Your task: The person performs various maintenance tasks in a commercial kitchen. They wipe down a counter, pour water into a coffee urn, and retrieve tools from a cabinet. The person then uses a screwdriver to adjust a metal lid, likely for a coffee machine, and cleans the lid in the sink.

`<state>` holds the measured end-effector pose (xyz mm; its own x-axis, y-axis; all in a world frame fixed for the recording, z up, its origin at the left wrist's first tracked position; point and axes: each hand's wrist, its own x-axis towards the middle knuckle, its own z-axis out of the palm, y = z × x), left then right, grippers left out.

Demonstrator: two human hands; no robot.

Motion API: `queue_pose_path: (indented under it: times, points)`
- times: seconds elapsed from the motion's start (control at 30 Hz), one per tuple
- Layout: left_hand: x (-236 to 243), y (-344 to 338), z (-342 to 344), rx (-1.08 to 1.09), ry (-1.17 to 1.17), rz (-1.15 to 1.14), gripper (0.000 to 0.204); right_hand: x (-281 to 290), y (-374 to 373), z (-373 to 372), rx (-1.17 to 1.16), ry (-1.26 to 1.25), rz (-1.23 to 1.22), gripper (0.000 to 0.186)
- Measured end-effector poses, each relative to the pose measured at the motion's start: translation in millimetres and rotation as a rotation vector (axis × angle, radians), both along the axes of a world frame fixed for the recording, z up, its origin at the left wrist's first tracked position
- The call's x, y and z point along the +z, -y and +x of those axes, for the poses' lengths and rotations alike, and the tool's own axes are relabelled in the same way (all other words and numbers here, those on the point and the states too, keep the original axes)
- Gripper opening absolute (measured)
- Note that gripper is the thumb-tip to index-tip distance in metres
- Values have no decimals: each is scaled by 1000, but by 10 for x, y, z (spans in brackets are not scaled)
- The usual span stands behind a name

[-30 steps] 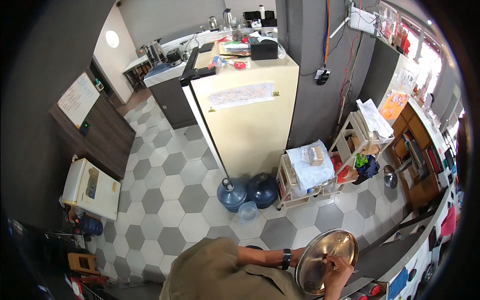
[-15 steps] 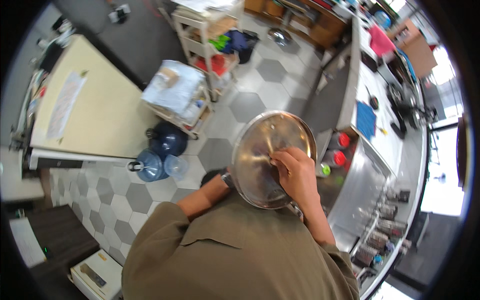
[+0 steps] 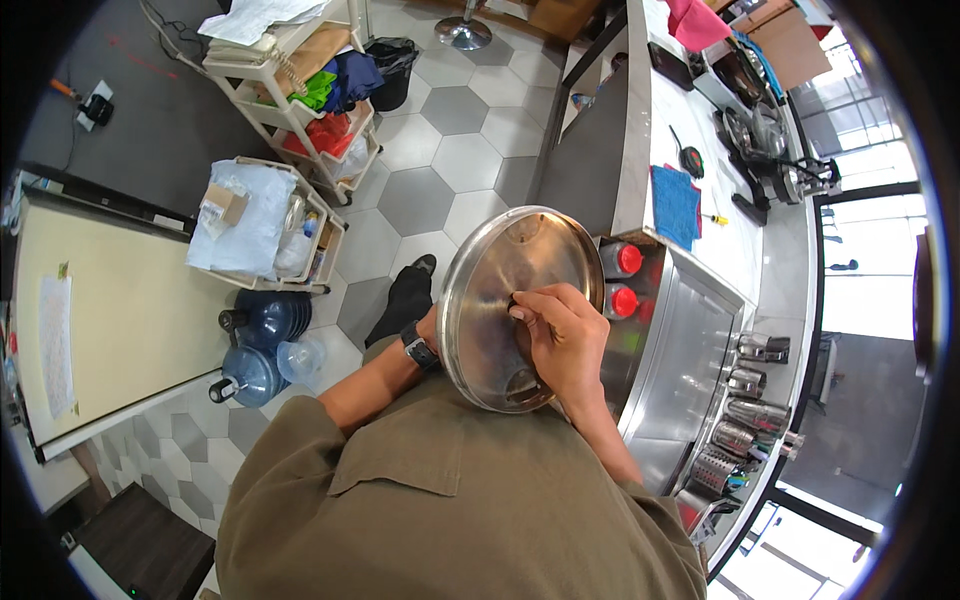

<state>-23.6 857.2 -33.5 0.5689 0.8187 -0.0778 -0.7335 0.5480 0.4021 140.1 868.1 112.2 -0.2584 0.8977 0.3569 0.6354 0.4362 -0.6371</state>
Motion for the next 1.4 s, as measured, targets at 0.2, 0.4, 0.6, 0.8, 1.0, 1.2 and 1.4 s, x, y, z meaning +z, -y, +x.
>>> queue_pose_path:
  times: [0.2,0.4,0.6,0.8,1.0,1.2,1.4]
  points:
    - [139,-905,-166,-64,199,-145,37,-63,-660,-211,-99,-58,-18,16]
    - [581,-1720,-395,-38,-88,16,42,88,-1306,-457,-212,-69,5,15]
    - [750,-2224,-360,-22,-237,198,56,9,-1563,-461,-355,-129,4,14]
    - [917,-2552,-307,-75,-285,286,58,-62,-1708,-409,-409,-147,70,20]
    - [969,-2718,-180,-119,-340,295,61,-67,-1846,-379,-524,-278,57,25]
    - [1015,-2830,-41,-169,-332,317,63,-118,-1916,-285,-644,-432,84,34]
    - [843,-2776,123,-114,-262,309,64,-23,-1936,-192,-601,-117,110,24]
